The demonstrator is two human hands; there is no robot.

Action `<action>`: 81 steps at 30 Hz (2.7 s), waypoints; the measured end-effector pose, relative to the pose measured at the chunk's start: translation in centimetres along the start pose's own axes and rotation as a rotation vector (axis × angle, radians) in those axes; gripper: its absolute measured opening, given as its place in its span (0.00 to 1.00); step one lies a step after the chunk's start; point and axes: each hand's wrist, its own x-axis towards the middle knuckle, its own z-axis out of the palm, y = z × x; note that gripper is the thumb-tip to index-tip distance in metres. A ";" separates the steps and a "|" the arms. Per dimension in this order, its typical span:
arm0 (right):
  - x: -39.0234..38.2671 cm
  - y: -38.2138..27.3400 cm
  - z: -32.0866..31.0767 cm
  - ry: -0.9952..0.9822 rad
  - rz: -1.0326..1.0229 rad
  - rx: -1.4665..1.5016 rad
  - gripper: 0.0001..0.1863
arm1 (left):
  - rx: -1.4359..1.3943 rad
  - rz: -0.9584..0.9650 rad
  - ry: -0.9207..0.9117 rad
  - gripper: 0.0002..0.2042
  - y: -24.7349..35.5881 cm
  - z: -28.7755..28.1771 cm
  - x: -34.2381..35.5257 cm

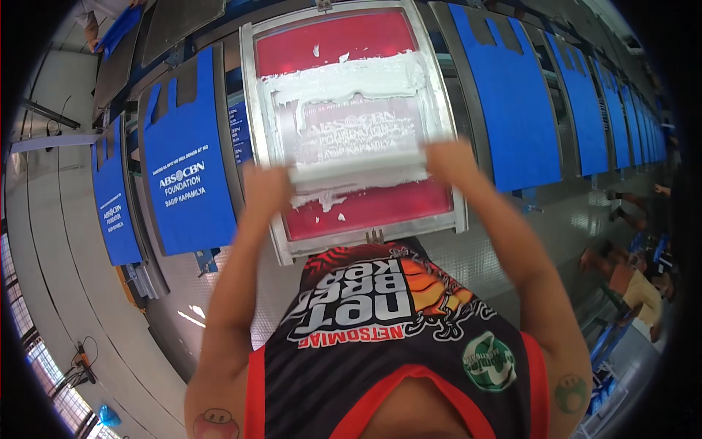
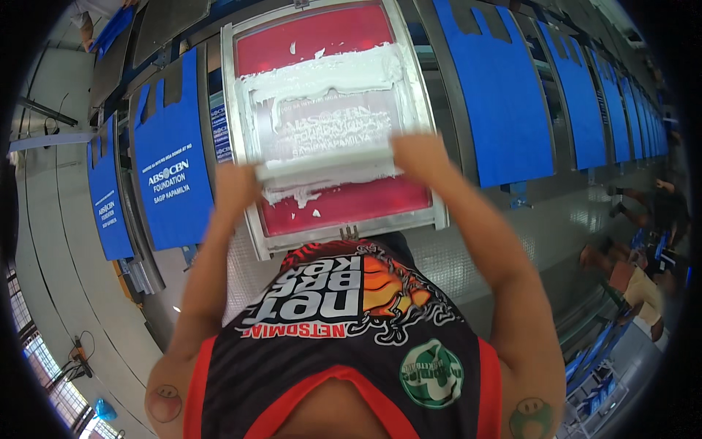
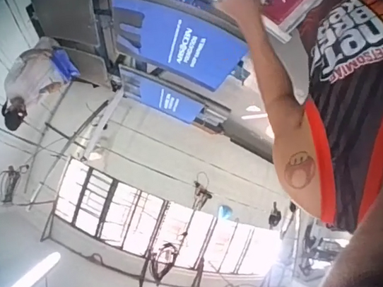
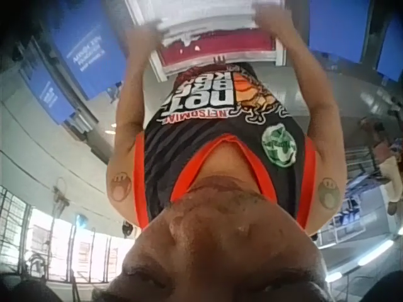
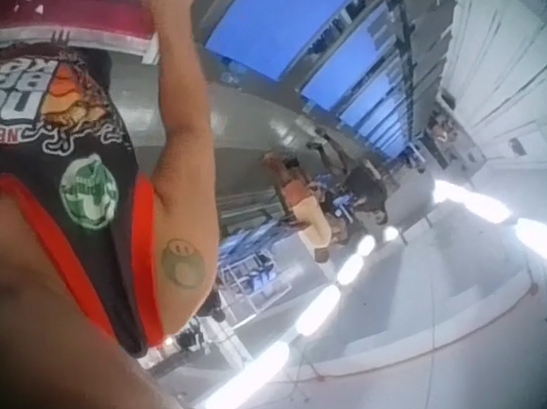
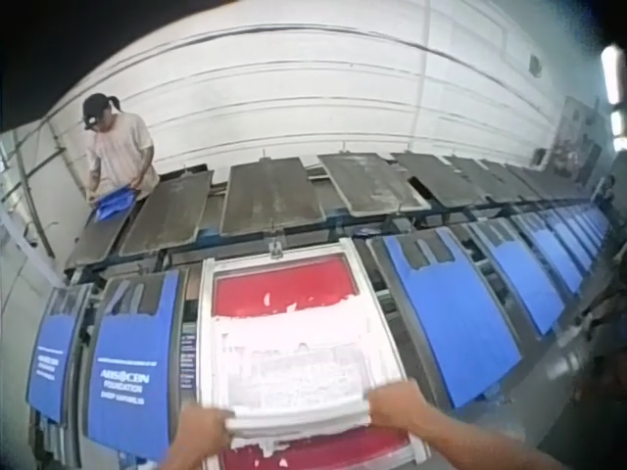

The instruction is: Apply white ink to a textile screen using a squeegee in a production facility.

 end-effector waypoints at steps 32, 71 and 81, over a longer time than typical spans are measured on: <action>-1.8 -0.5 2.7 0.178 -0.012 0.076 0.11 | -0.249 0.038 0.350 0.14 1.9 4.0 -3.3; -1.0 0.4 0.7 0.302 -0.117 0.242 0.08 | -0.297 0.041 0.141 0.07 1.9 -1.0 -1.1; 13.8 2.8 -5.2 0.407 -0.079 0.036 0.14 | -0.110 0.024 0.320 0.18 -2.2 -4.5 12.6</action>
